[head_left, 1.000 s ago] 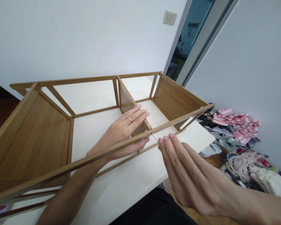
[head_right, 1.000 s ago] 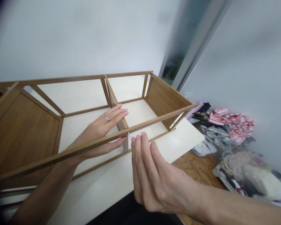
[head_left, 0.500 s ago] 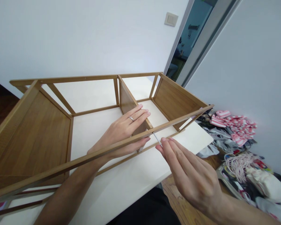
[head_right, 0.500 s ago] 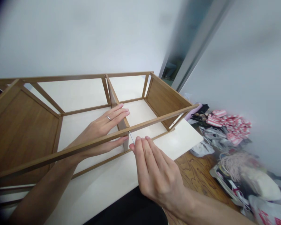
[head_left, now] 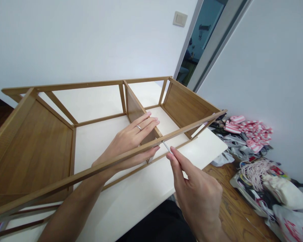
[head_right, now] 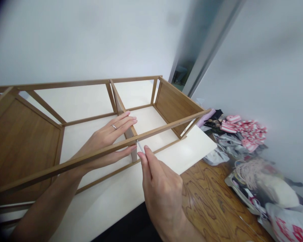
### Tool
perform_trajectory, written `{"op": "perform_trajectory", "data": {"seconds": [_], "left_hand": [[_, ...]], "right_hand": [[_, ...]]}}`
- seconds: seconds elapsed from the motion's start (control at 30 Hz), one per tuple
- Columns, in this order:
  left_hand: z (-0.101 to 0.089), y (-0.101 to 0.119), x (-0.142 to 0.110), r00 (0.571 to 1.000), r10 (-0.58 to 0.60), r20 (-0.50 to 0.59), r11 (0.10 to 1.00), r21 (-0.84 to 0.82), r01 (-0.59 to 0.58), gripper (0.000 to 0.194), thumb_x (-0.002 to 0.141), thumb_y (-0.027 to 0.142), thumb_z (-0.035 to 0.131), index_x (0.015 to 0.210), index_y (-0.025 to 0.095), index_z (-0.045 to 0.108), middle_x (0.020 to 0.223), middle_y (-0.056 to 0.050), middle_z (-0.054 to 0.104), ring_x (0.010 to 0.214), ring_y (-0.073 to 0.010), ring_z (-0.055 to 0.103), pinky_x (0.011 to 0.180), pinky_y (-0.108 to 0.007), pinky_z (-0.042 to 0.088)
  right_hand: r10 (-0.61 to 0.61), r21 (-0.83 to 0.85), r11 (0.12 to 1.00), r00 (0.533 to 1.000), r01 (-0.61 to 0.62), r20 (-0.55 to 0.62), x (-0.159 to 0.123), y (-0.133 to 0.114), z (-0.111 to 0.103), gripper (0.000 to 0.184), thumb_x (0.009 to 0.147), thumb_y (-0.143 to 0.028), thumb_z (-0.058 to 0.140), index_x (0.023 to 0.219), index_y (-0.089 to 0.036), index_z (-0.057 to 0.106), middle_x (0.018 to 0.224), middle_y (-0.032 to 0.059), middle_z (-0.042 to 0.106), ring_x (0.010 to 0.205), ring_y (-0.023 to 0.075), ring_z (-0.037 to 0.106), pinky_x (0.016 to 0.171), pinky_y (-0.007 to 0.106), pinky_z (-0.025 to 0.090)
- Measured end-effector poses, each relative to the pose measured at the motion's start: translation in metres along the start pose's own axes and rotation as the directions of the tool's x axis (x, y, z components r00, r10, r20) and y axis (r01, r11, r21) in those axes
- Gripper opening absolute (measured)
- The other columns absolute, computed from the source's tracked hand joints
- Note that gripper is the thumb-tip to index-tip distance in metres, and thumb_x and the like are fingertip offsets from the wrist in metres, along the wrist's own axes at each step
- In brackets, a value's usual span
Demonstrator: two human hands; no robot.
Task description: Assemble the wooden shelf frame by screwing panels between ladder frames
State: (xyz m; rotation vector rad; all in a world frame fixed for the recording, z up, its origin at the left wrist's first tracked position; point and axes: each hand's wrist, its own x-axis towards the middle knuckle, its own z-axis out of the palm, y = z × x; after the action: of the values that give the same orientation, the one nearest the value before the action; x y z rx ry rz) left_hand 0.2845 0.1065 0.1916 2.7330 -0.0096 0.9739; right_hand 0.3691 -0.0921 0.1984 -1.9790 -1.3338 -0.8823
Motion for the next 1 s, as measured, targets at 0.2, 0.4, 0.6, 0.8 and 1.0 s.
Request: {"op": "perform_trajectory", "data": {"seconds": [0.2,0.4,0.6,0.8,1.0], "left_hand": [[0.0,-0.001,0.0,1.0,-0.012,-0.003,1.0,-0.004,0.012,0.059,0.1,0.035,0.064,0.154,0.018,0.046,0.157,-0.011,0.058,0.156,-0.0295,0.043,0.127,-0.045,0.046],[0.003,-0.003,-0.002,1.0,-0.003,-0.007,1.0,-0.013,0.003,0.061,0.1,0.036,0.065,0.155,0.019,0.045,0.159,-0.01,0.057,0.157,-0.0295,0.042,0.128,-0.045,0.045],[0.003,-0.003,-0.002,1.0,0.0,-0.019,1.0,-0.029,-0.001,0.062,0.099,0.035,0.066,0.156,0.02,0.044,0.158,-0.01,0.058,0.156,-0.0304,0.043,0.127,-0.047,0.045],[0.001,-0.001,-0.001,1.0,-0.008,-0.013,0.999,-0.032,0.007,0.061,0.1,0.034,0.066,0.155,0.02,0.045,0.158,-0.01,0.058,0.156,-0.03,0.043,0.128,-0.047,0.045],[0.001,-0.002,-0.001,1.0,-0.005,-0.008,1.0,-0.018,0.005,0.059,0.1,0.035,0.065,0.153,0.017,0.047,0.158,-0.011,0.058,0.156,-0.0295,0.043,0.127,-0.045,0.045]], "right_hand": [[0.062,0.045,0.997,0.996,-0.06,-0.064,-0.001,-0.002,0.007,0.012,0.105,-0.025,0.067,0.103,-0.014,0.073,0.075,-0.0015,0.08,0.056,0.0084,0.073,0.06,0.018,0.051],[-0.03,-0.012,0.999,1.0,0.03,-0.005,-0.002,0.004,0.006,0.017,0.106,-0.024,0.064,0.094,-0.016,0.072,0.071,-0.0008,0.071,0.058,0.0098,0.062,0.064,0.025,0.044],[-0.041,-0.131,0.99,0.989,0.06,0.144,-0.001,0.007,0.002,0.048,0.112,-0.032,0.053,0.065,-0.021,0.055,0.057,-0.0025,0.052,0.052,0.012,0.047,0.058,0.031,0.032],[-0.013,0.081,0.997,0.966,-0.008,0.256,0.012,0.006,0.001,0.059,0.116,-0.033,0.037,0.062,-0.021,0.056,0.049,-0.0042,0.053,0.04,0.008,0.047,0.048,0.029,0.03],[0.341,0.433,0.665,0.763,-0.608,0.549,0.01,-0.006,0.004,0.067,0.114,-0.049,0.039,0.06,-0.022,0.068,0.043,-0.0061,0.056,0.036,0.0065,0.052,0.048,0.019,0.04]]}}
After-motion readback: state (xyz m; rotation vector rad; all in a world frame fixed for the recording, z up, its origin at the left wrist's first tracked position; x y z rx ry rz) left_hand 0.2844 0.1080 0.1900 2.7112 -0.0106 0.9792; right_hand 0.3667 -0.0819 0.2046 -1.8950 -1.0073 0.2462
